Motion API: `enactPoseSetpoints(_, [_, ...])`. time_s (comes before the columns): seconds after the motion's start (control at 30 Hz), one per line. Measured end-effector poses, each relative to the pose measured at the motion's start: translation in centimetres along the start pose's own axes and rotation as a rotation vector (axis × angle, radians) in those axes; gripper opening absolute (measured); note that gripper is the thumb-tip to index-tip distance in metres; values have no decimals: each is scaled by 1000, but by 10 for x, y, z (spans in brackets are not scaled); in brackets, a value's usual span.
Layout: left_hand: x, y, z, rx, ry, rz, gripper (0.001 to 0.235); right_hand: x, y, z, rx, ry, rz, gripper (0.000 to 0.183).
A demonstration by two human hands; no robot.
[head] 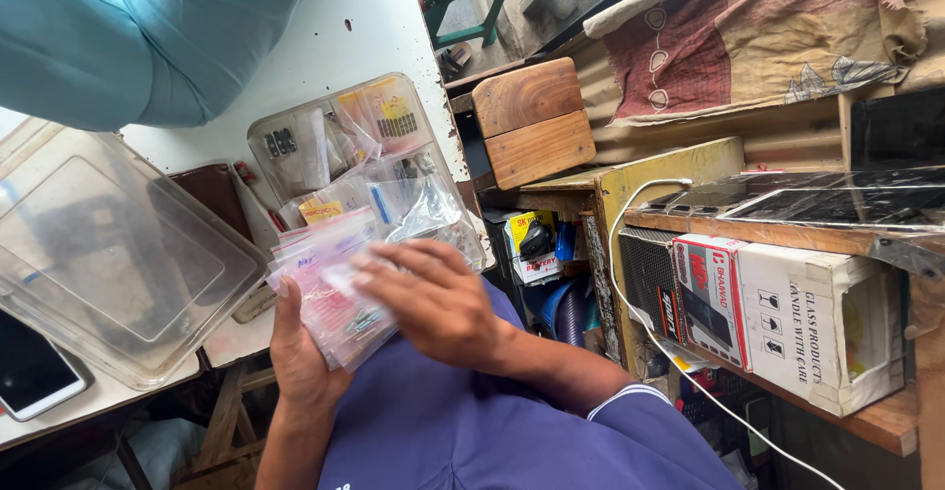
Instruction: The person sorts through small plastic bags containing electronic components inside a clear plastic container, then places a small part into a disassembled mobile phone on the workbench.
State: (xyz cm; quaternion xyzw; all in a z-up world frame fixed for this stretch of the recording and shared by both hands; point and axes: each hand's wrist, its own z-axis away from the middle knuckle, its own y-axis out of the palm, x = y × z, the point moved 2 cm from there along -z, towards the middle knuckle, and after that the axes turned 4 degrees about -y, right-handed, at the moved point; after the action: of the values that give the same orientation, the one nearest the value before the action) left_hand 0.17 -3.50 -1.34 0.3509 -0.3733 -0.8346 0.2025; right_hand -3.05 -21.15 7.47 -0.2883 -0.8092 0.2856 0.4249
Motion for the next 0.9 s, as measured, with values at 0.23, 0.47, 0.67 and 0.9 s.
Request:
enactPoseSetpoints(0.23, [-1, 2, 2, -65, -65, -88, 66, -11, 12, 14, 104, 60, -291, 57])
enactPoseSetpoints(0.47, [-23, 10, 8, 11, 9, -32, 64, -70, 10, 20, 123, 112, 117, 48])
enactPoseSetpoints(0.67, [-25, 9, 9, 17, -8, -29, 67, -73, 15, 16, 56, 148, 99, 25])
enactPoseSetpoints(0.9, [-6, -7, 9, 156, -314, 140, 65, -43, -8, 15, -253, 154, -250, 20])
